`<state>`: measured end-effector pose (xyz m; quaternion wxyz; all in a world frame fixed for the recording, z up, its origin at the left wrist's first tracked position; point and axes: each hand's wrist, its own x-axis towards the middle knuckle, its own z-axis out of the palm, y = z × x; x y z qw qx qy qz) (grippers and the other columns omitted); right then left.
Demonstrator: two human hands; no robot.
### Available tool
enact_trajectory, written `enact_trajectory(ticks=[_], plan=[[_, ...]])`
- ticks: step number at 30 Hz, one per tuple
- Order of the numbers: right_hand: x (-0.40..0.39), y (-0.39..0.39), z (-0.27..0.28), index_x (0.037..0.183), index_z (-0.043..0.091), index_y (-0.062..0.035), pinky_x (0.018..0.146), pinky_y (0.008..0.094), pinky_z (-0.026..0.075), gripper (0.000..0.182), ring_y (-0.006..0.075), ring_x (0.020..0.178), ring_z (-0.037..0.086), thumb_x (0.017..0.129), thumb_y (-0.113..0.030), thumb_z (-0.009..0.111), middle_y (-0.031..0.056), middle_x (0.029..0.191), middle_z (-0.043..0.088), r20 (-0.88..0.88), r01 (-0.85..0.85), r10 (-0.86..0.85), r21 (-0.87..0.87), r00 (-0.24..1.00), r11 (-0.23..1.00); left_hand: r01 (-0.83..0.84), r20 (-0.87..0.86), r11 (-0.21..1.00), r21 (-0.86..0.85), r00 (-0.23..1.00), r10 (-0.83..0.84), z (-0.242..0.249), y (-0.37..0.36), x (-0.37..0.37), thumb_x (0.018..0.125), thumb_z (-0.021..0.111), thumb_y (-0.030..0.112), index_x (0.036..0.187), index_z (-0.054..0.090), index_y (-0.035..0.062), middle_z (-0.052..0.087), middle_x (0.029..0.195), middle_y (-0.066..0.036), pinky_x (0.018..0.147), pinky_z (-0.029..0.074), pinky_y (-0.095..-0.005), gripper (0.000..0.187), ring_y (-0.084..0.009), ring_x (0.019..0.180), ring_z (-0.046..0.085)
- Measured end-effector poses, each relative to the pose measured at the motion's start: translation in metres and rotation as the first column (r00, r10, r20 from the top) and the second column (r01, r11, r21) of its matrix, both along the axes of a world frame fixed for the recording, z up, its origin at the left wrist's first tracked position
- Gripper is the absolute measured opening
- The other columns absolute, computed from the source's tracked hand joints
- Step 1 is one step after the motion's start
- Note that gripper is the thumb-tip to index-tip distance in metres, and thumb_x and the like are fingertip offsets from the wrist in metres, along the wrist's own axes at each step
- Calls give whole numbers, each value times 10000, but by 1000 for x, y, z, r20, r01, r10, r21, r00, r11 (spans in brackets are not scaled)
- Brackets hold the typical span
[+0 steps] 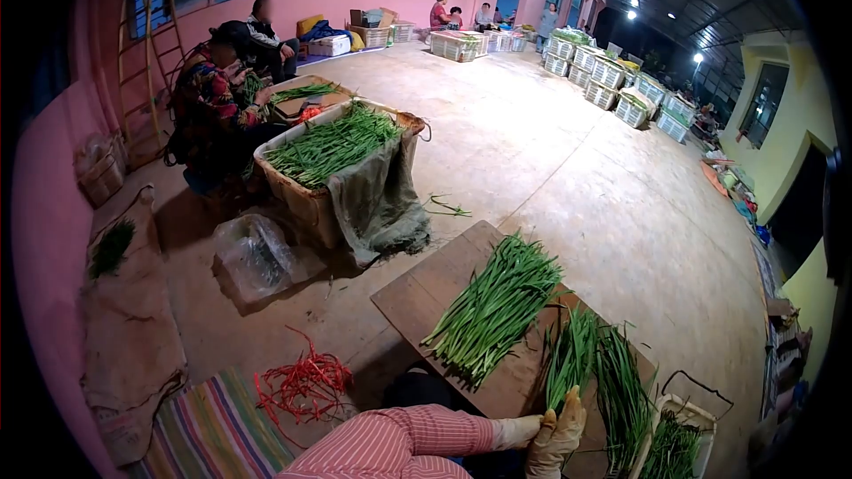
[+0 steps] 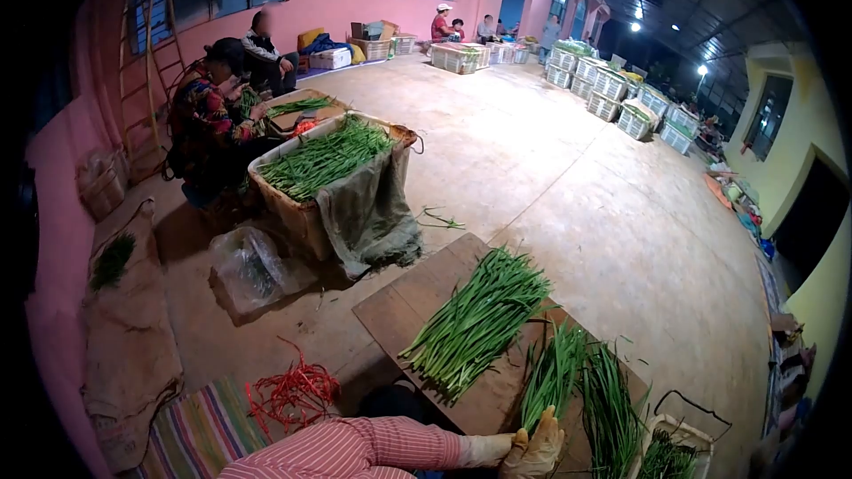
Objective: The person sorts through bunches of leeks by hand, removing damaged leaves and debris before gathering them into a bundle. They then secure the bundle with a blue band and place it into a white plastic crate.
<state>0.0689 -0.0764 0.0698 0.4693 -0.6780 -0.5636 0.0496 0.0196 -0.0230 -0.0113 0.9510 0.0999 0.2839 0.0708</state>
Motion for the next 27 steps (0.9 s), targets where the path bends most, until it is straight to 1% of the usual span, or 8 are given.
enact_trajectory(ticks=[8,10,12,16,18,20,24,27], plan=[[27,-14,21,1484,280,-93,787,307,531,762,215,1020,618,896,-417,640,163,1408,460,-28,145,-149,-111,988,983,121,-12,968,218,993,-121,74,3,-31,970,495,201,1051,584,76,590,866,-51,693,480,-315,173,-163,774,563],[16,-9,31,1400,440,-90,680,288,534,574,194,792,637,937,-400,576,76,1001,663,-462,197,-215,-87,860,976,142,157,976,167,973,-169,35,8,-17,947,559,209,1037,609,111,624,889,-8,583,483,-291,142,-131,713,585],[24,-10,35,1259,560,-72,515,281,496,459,165,587,585,957,-416,524,29,759,630,-924,-75,-237,-271,299,960,170,166,955,245,963,-214,52,9,-27,956,546,232,965,600,117,594,790,22,503,441,-252,127,-95,585,533],[28,-15,38,1191,583,-64,402,262,418,496,137,429,492,932,-484,538,5,607,563,-937,-372,-311,-350,161,860,237,133,910,341,946,-297,36,11,-15,959,534,241,940,592,124,571,740,28,499,403,-247,132,-94,558,494],[38,-10,13,1242,560,-75,452,285,463,540,157,496,551,916,-506,554,28,680,613,-951,-389,-249,-304,186,870,450,50,826,339,868,-493,42,11,-17,962,522,249,911,588,133,535,671,43,491,355,-237,143,-89,515,444],[16,-3,37,1367,481,-109,921,378,475,596,188,1125,560,911,-481,575,122,1228,599,-989,-406,-30,-87,144,910,419,93,853,311,880,-466,28,11,-20,957,528,268,914,594,137,510,635,54,494,328,-237,153,-93,494,418],[35,14,19,1288,517,28,812,374,586,587,294,896,685,917,-420,598,181,1098,667,-900,-241,23,141,-435,960,518,82,696,497,771,-632,33,12,-31,925,566,236,864,614,133,519,604,44,465,365,-262,128,-99,477,445],[37,13,26,1258,535,44,776,351,592,578,299,890,684,907,-409,616,189,1101,661,-889,-309,131,286,-438,907,498,-12,616,611,783,-622,49,12,-47,897,586,185,840,619,116,529,591,30,462,386,-259,95,-88,471,458]])
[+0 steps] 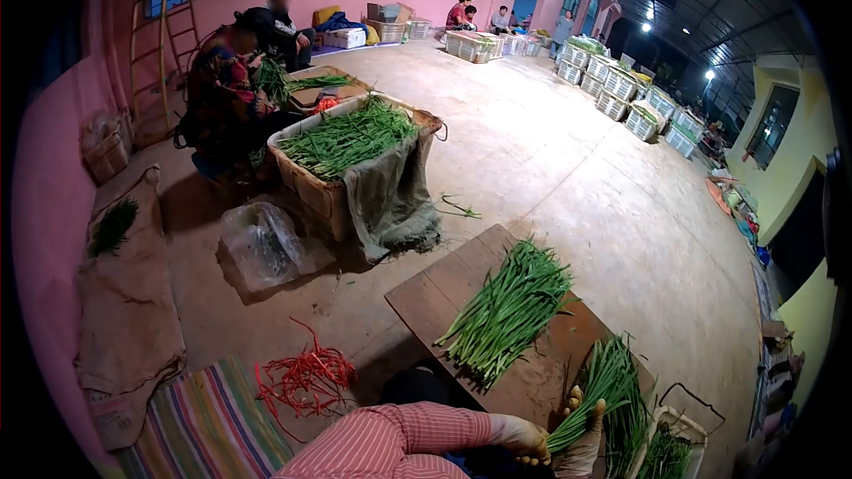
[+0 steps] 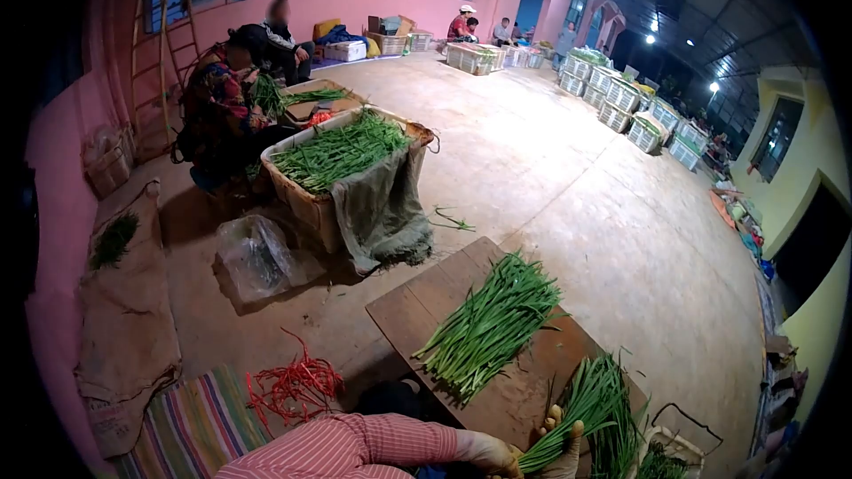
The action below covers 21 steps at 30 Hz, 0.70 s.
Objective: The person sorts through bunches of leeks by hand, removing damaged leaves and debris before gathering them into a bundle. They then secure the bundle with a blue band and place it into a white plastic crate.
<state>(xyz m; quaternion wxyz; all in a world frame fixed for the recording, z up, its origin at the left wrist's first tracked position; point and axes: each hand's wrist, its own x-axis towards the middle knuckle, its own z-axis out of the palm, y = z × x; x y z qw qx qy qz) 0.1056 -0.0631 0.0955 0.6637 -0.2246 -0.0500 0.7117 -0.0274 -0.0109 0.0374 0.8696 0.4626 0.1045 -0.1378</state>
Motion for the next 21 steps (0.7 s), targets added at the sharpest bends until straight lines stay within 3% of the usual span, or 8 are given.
enact_trajectory(ticks=[2,4,11,12,15,16,19,21], plan=[[0,3,-1,1247,545,39,794,358,585,567,294,913,677,903,-405,624,174,1109,661,43,-31,28,61,999,998,-49,11,998,-39,999,49,-14,1,-2,893,591,181,840,621,114,532,591,28,462,390,-257,91,-89,473,463],[-5,10,0,1249,553,14,850,386,559,544,285,986,648,899,-394,637,147,1137,652,312,161,-138,-50,940,986,-92,17,993,-78,996,93,-10,1,-7,890,596,177,840,624,112,535,592,27,463,393,-255,87,-90,474,468],[-17,3,-1,1228,578,-25,937,465,506,491,303,1099,598,918,-405,604,174,1242,595,238,-19,28,-42,971,999,-18,-38,1000,-14,999,17,-18,8,-8,887,600,178,830,628,114,543,591,27,447,399,-254,91,-97,470,480],[-18,1,-6,1260,548,-5,946,447,508,512,306,1130,587,939,-403,569,191,1287,564,175,-39,43,-30,984,999,41,-52,999,29,998,-39,-14,9,-10,887,601,183,835,628,118,541,585,28,442,398,-254,87,-97,464,479],[-16,1,-9,1298,506,18,949,418,512,543,301,1148,581,951,-397,550,199,1299,553,76,-28,25,31,997,999,9,-101,1000,25,995,-7,-1,3,-19,881,611,181,852,626,123,542,584,31,430,399,-247,66,-91,462,485],[-23,-2,2,1318,473,40,905,377,541,548,266,1063,621,955,-362,558,182,1254,584,64,26,-27,18,998,999,17,-110,1000,25,994,-14,2,3,-21,881,611,181,852,626,123,542,584,31,430,399,-247,66,-91,462,485],[-17,2,-4,1313,475,45,850,358,564,529,225,959,642,948,-323,583,145,1165,627,78,41,-49,101,996,994,1,-93,1000,-10,996,-1,5,3,-19,878,616,175,871,626,127,543,592,35,421,399,-235,49,-82,468,492],[-8,4,-13,1296,495,46,787,321,573,511,193,880,639,938,-301,607,122,1073,649,144,102,-104,16,984,995,18,-112,999,28,994,-15,4,4,-14,874,621,167,876,625,131,548,605,35,414,397,-224,36,-76,470,492]])
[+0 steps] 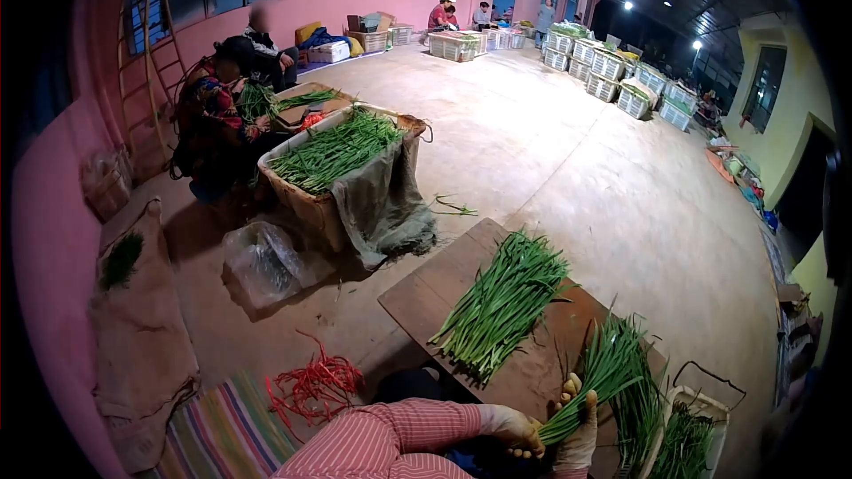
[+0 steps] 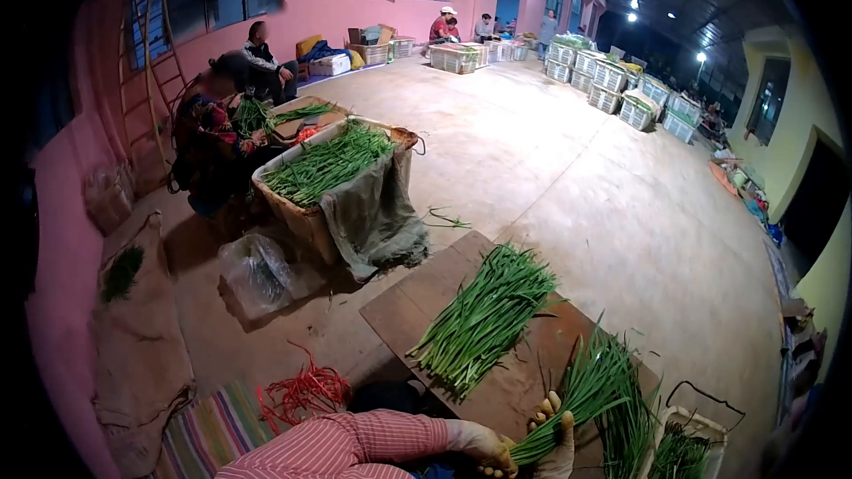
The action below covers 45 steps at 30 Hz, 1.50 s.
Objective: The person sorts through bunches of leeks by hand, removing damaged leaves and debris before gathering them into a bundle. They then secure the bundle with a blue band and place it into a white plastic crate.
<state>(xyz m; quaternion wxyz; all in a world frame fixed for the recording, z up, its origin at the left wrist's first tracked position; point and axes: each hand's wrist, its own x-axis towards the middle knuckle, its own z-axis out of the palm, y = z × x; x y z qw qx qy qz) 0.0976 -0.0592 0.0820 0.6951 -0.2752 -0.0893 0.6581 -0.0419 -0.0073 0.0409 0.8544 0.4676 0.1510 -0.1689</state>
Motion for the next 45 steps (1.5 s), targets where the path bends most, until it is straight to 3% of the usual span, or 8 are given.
enact_trajectory(ticks=[6,13,18,22,24,26,36,45], plan=[[-13,-7,26,1182,585,18,760,348,561,523,218,885,641,884,-405,661,126,1025,663,203,186,-146,-193,968,963,-40,62,979,-201,997,54,-5,2,5,932,571,241,932,621,126,531,660,51,434,385,-221,125,-67,499,476],[8,-17,-6,1263,501,9,833,423,524,726,289,929,622,843,-570,624,152,1169,600,130,-182,211,-206,969,961,-297,-9,908,-294,951,308,10,9,8,952,541,288,963,622,122,530,697,62,462,353,-209,186,-67,523,458],[-4,-19,-13,1336,429,19,893,458,491,802,299,1025,599,831,-568,640,157,1267,558,159,-251,263,-91,952,964,-84,83,963,-257,991,109,5,7,2,970,533,291,1013,628,108,540,705,72,506,384,-209,211,-48,572,479],[-3,-15,-12,1367,412,43,943,388,498,738,275,1052,612,900,-503,583,205,1259,572,118,-58,62,-40,991,998,-40,75,969,-246,995,60,-3,4,4,956,543,269,956,634,92,539,656,47,456,373,-222,199,-69,520,472],[4,-14,-10,1373,400,52,924,411,528,743,297,1022,634,909,-503,568,216,1217,596,-199,-42,53,59,979,997,12,94,973,-229,996,10,-4,3,6,955,543,268,943,636,87,539,646,43,449,374,-229,204,-74,514,474],[13,-13,-4,1387,374,58,865,394,570,742,290,965,661,913,-475,577,202,1165,623,-107,-134,146,110,983,985,64,103,983,-174,994,-46,-5,-1,8,943,561,262,925,640,79,542,636,32,437,372,-238,200,-88,505,481],[-1,-8,27,1428,296,39,702,254,587,603,128,783,663,964,-238,564,51,904,662,19,87,-91,151,996,985,-8,59,1000,30,998,6,6,5,10,899,619,211,1036,604,107,601,701,0,498,464,-264,172,-127,586,586],[28,-10,16,1461,191,49,697,284,581,602,150,727,659,1001,-202,488,65,861,659,-49,141,-134,211,990,967,7,220,983,-182,975,34,-7,4,10,906,605,151,1218,448,100,661,901,-71,612,542,-312,352,-175,720,643]])
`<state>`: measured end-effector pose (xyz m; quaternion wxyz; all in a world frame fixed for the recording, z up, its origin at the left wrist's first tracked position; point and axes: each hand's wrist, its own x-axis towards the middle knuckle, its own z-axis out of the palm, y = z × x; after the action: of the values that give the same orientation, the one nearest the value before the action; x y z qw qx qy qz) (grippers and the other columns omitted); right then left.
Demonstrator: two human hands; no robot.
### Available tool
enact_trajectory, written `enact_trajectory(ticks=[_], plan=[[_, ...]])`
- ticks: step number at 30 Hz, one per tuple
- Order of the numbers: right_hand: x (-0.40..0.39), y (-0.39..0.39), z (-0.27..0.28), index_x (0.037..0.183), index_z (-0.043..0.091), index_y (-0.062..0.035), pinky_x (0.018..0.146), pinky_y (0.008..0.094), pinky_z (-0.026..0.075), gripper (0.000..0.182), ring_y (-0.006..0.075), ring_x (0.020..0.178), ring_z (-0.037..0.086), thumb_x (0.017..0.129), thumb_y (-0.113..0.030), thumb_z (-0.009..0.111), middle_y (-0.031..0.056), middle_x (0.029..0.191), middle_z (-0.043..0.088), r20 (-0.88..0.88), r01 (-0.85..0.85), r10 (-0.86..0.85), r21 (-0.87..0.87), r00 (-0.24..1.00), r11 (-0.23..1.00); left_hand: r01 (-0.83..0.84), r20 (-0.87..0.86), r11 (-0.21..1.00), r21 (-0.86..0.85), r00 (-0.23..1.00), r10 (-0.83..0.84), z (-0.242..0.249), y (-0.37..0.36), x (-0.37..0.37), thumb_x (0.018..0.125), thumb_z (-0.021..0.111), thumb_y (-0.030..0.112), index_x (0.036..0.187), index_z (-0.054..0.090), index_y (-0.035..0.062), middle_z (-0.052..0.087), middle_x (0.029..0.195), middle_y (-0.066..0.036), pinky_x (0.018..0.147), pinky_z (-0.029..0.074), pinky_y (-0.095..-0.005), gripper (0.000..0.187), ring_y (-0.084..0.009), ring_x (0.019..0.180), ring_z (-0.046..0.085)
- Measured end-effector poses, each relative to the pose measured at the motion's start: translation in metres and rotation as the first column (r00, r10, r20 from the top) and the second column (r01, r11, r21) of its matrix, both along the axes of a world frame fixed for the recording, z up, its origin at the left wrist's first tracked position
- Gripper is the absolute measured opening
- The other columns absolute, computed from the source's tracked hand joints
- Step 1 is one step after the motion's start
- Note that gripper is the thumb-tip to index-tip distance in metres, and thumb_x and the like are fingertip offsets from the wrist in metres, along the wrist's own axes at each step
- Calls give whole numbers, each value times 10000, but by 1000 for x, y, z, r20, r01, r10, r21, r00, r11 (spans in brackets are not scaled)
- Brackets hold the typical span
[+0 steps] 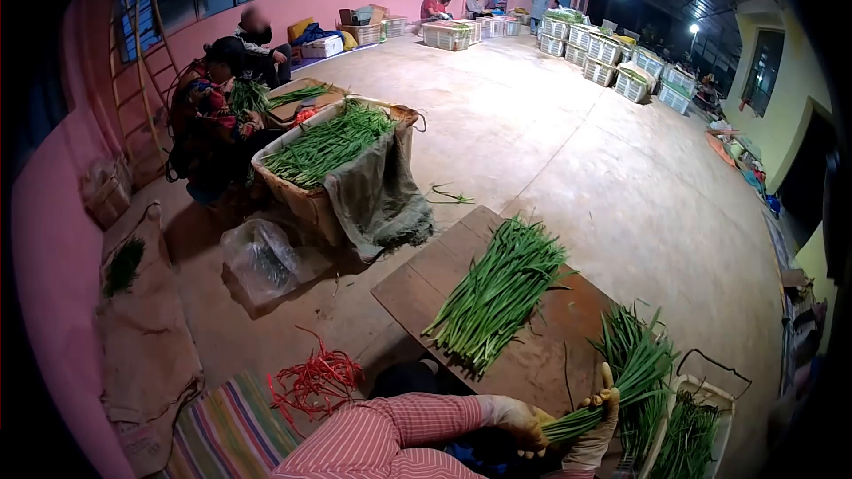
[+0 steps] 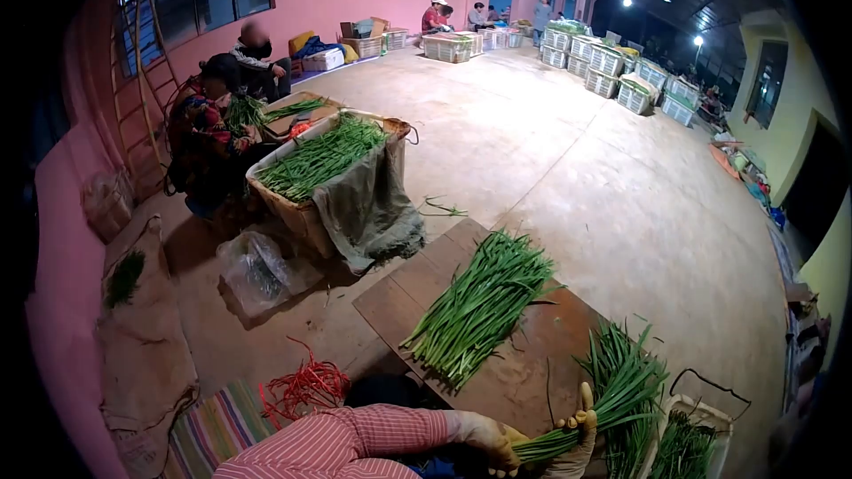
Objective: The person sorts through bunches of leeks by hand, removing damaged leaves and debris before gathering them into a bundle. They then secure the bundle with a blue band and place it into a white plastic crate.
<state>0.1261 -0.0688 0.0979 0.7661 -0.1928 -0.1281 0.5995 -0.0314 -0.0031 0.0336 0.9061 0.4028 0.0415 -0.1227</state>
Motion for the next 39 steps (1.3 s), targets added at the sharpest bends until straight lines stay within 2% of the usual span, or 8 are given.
enact_trajectory(ticks=[10,15,18,22,24,27,34,39], plan=[[4,-4,-11,1470,151,50,716,297,571,610,152,742,646,1014,-212,460,73,892,661,25,-12,11,32,1000,999,148,75,986,72,985,-153,-15,5,6,859,669,123,1191,483,80,659,883,-111,608,553,-300,383,-203,708,658],[17,1,-26,1461,191,54,692,279,566,586,131,737,632,1012,-201,468,59,873,650,-33,-62,64,40,997,997,-10,-35,937,349,999,23,32,4,-13,885,666,308,1275,507,61,631,1066,-83,800,479,-292,488,-175,963,590],[-6,-2,1,1454,217,56,665,261,561,586,120,736,626,1004,-205,488,40,854,639,29,-7,8,-41,1000,999,-149,51,943,298,989,140,24,5,-7,885,653,416,1273,517,43,606,1126,-54,856,426,-280,555,-156,1036,531],[-11,1,1,1450,240,49,654,255,561,582,114,732,622,999,-209,502,32,856,637,48,-58,61,-50,997,997,-160,-13,905,394,984,180,27,3,-3,880,665,414,1260,525,43,619,1091,-42,832,445,-271,549,-143,990,558],[-22,-1,9,1451,252,39,659,262,567,575,111,730,626,996,-206,506,32,851,636,42,-90,92,-58,995,994,-170,-7,984,61,985,171,34,-3,-8,872,690,357,1194,564,58,644,997,-41,773,476,-262,456,-132,896,599],[-32,-3,16,1452,253,32,656,264,568,571,105,721,622,996,-200,505,26,847,634,67,-35,43,-123,997,992,-156,-56,985,-71,987,152,25,-10,-5,867,707,280,1097,590,64,655,885,-41,688,507,-271,337,-135,769,623],[-29,10,22,1426,303,54,645,245,559,565,92,695,601,985,-216,530,12,850,627,216,-104,138,-161,967,981,-134,7,982,-133,991,136,13,-14,7,875,679,171,988,595,48,641,809,-42,558,500,-285,186,-137,626,594],[-49,30,44,1252,514,57,601,239,520,543,135,712,611,924,-362,623,48,872,628,285,4,121,-402,951,916,-199,-51,957,-210,980,192,44,-4,1,902,626,156,909,580,48,594,742,-24,500,458,-236,117,-109,568,547]])
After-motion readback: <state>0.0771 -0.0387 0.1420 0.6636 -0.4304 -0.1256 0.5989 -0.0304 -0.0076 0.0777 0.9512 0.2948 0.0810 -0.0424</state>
